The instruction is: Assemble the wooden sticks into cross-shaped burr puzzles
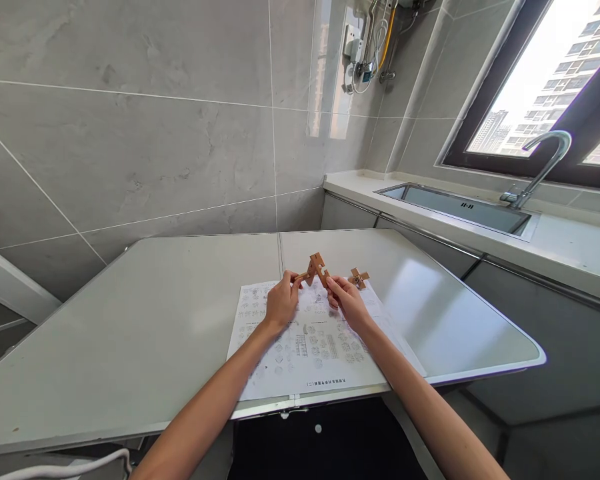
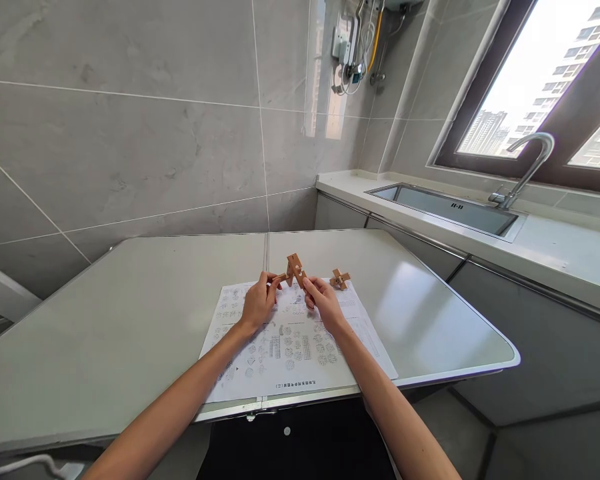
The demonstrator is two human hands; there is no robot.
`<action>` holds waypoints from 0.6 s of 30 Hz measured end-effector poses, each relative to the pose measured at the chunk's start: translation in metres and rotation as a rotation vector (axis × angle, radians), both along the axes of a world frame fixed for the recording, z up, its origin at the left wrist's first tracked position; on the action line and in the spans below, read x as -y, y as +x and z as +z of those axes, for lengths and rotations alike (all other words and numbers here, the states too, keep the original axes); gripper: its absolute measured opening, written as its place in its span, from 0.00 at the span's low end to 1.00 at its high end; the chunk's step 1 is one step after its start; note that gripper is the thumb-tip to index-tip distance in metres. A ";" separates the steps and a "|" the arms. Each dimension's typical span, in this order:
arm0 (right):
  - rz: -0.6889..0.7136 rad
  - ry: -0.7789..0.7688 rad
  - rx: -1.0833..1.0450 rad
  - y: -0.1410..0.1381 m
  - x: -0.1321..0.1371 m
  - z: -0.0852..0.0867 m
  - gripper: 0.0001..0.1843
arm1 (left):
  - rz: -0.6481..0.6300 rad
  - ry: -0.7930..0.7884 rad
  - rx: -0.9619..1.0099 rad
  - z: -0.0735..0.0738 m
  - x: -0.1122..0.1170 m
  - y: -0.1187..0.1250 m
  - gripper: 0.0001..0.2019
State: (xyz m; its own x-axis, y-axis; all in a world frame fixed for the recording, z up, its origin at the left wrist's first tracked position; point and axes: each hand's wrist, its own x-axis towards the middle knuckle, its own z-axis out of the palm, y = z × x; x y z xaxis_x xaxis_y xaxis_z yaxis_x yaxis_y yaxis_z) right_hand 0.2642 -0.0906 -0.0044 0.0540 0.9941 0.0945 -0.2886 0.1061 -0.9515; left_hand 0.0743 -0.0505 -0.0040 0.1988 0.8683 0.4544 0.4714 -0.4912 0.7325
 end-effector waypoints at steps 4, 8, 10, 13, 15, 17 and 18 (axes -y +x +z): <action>0.014 -0.036 -0.019 0.001 0.001 0.003 0.26 | 0.012 0.042 -0.058 -0.001 0.000 0.000 0.10; 0.054 -0.061 -0.025 0.002 0.002 0.004 0.26 | 0.008 0.083 -0.080 -0.004 0.000 0.000 0.10; 0.070 -0.065 -0.045 0.003 0.002 0.004 0.26 | -0.006 0.099 -0.097 -0.005 0.001 0.000 0.11; 0.088 -0.071 -0.088 0.003 0.002 0.004 0.27 | -0.023 0.127 -0.138 -0.007 0.001 0.000 0.11; 0.097 -0.078 -0.104 0.003 0.002 0.004 0.27 | -0.034 0.142 -0.147 -0.007 0.002 0.000 0.11; 0.100 -0.084 -0.104 0.003 0.002 0.004 0.27 | -0.041 0.147 -0.147 -0.007 0.002 0.001 0.11; 0.103 -0.086 -0.101 0.003 0.002 0.004 0.27 | -0.040 0.149 -0.151 -0.007 0.003 0.001 0.11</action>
